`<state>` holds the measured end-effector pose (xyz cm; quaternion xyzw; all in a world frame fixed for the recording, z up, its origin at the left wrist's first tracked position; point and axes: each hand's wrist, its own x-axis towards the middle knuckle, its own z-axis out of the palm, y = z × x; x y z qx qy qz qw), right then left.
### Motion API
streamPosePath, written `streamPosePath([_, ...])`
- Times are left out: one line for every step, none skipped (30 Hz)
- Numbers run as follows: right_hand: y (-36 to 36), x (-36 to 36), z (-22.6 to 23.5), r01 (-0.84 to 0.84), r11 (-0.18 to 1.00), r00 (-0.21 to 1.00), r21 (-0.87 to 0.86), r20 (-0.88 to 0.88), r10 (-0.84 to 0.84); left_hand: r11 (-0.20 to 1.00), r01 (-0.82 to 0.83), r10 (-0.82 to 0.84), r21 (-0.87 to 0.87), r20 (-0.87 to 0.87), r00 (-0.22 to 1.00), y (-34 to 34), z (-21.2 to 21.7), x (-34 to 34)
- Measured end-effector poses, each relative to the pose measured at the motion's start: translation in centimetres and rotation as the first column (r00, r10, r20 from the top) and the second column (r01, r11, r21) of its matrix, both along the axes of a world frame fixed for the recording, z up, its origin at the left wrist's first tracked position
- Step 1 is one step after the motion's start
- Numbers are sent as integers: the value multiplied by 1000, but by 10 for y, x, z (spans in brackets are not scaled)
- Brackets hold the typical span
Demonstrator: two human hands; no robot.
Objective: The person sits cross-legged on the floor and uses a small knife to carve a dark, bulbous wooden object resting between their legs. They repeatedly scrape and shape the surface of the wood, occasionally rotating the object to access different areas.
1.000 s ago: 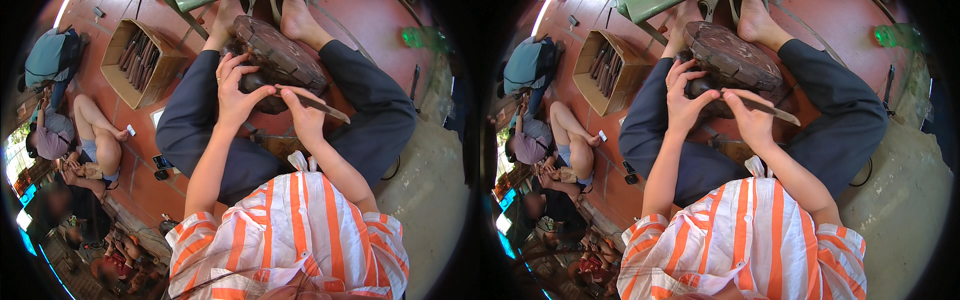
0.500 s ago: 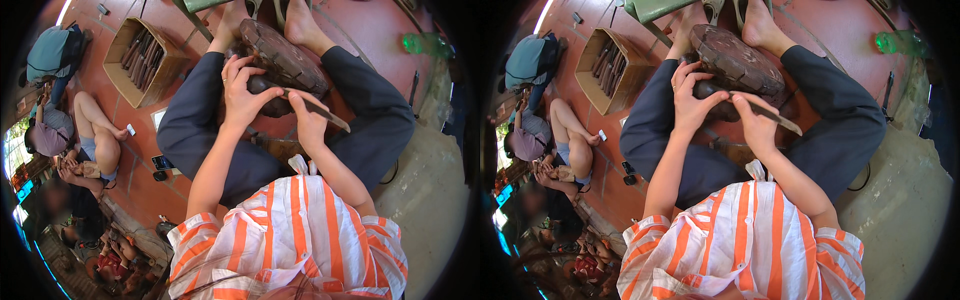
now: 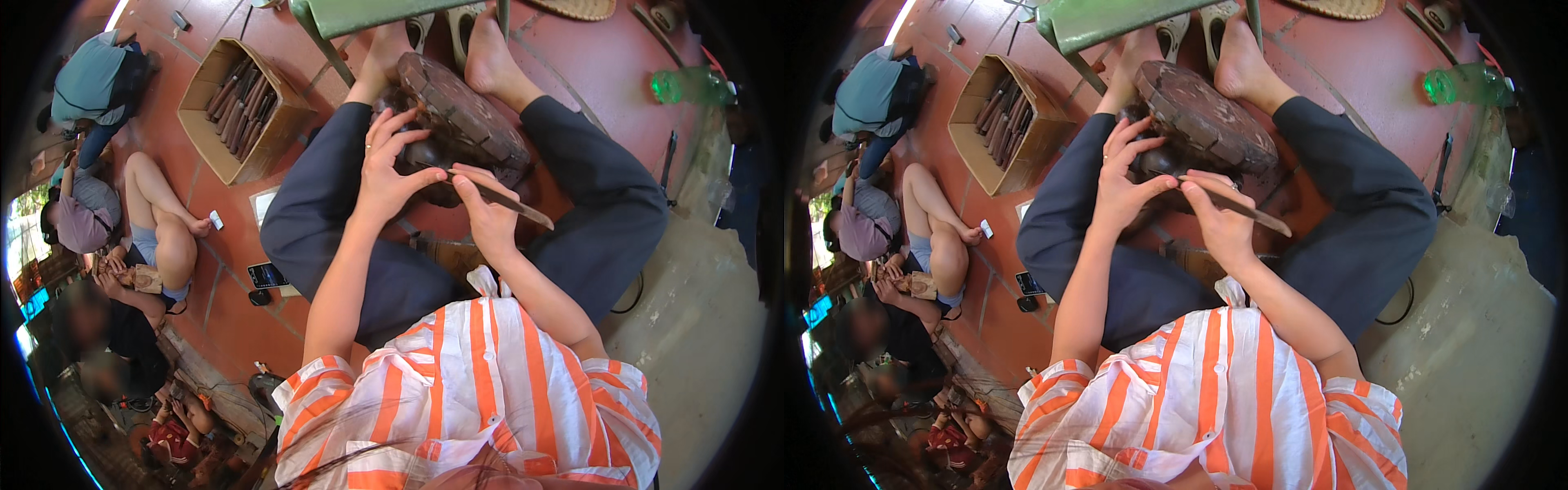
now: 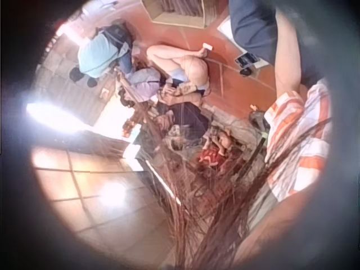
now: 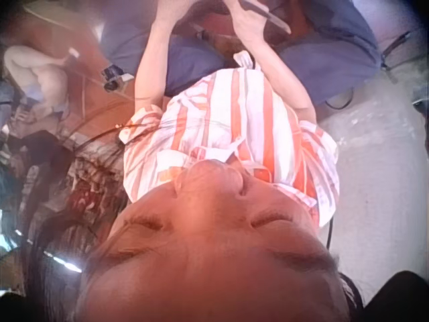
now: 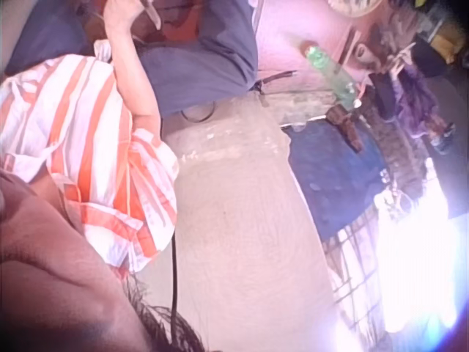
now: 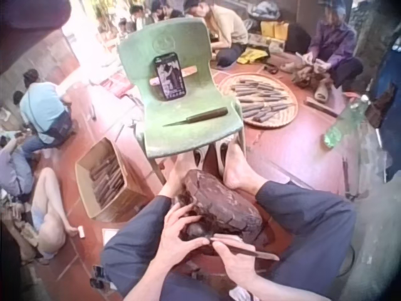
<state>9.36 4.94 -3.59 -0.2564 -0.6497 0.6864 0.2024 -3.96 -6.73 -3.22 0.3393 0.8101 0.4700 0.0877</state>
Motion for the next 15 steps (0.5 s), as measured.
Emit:
streamPosePath([3,3,-7,26,995,1000,-101,11,-25,999,-39,39,1,-29,999,5,-3,6])
streamPosePath([8,2,-10,38,978,999,-205,14,-36,996,-90,90,2,-68,994,9,-4,8])
streamPosePath([11,4,-7,47,965,999,-258,9,-46,990,-140,143,30,-155,978,16,-3,12])
streamPosePath([10,2,-7,79,952,997,-297,12,-79,984,-174,177,35,-168,970,19,-5,14])
streamPosePath([9,0,-7,112,935,993,-337,18,-113,981,-195,193,9,-186,963,22,-6,16])
streamPosePath([8,-1,-5,144,915,989,-377,26,-145,976,-216,209,-16,-204,956,23,-7,17])
streamPosePath([10,1,-1,104,948,994,-300,62,-90,987,-163,160,-9,-163,974,19,-6,15])
streamPosePath([10,2,7,65,959,997,-275,59,-51,994,-106,105,0,-120,987,14,-5,10])
streamPosePath([8,4,1,16,994,1000,-108,10,-15,999,-41,42,9,-70,997,8,-3,6])
streamPosePath([7,5,-7,-25,998,999,65,-30,27,999,23,-22,28,-29,999,2,-2,0])
streamPosePath([5,4,-9,-33,995,999,98,-14,34,1000,16,-16,15,-23,1000,1,-3,1])
streamPosePath([6,4,-9,-10,1000,1000,-25,-10,9,1000,11,-11,2,-18,1000,0,-3,1])
streamPosePath([9,4,-8,15,989,1000,-147,-4,-15,999,-33,33,-4,-45,998,3,-4,4])
streamPosePath([11,4,-8,37,963,999,-268,6,-36,997,-79,78,-11,-71,994,8,-6,10])
streamPosePath([12,4,-11,54,958,998,-283,-19,-62,992,-126,124,-17,-98,988,13,-7,14])
